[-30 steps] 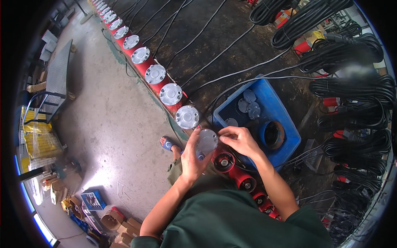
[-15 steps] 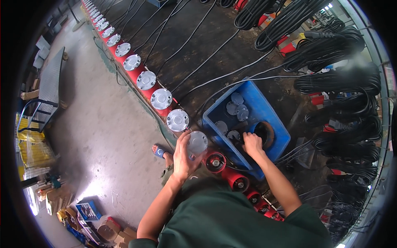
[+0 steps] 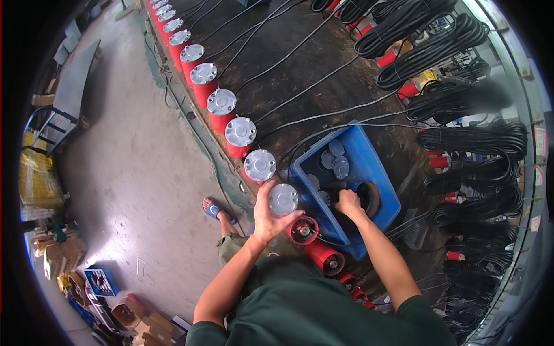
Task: The person assembles electronic components by taking circular metal plates from a blue bin, placing them onto the tops of red cylindrical devices, and securing them using a hammer or pliers.
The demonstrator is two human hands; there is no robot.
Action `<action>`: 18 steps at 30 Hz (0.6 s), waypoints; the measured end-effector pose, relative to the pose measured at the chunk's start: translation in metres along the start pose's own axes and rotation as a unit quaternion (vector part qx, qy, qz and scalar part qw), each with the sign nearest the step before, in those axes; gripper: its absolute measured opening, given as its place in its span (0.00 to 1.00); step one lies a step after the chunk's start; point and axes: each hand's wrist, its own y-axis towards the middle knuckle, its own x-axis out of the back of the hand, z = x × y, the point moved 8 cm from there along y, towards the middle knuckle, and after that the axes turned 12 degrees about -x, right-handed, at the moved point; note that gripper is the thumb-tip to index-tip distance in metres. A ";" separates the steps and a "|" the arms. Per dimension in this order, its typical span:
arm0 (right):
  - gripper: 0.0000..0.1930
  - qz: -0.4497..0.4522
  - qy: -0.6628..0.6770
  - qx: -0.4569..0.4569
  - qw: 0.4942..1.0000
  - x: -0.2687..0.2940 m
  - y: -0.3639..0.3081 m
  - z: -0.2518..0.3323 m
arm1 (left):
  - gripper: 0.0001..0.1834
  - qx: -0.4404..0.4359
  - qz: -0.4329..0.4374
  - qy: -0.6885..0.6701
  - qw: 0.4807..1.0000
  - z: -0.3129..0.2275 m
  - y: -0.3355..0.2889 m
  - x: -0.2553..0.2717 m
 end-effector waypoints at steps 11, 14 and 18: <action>0.18 -0.073 0.383 -0.001 0.921 0.049 -0.036 -0.030 | 0.48 -0.035 -0.015 0.044 0.998 -0.002 0.004 0.000; 0.14 -0.131 0.607 0.126 0.774 0.098 -0.094 -0.028 | 0.48 -0.040 -0.016 0.052 0.998 -0.002 0.004 0.002; 0.10 -0.121 0.559 0.106 0.814 0.114 -0.134 -0.033 | 0.50 -0.015 -0.006 0.041 0.999 -0.001 0.003 0.000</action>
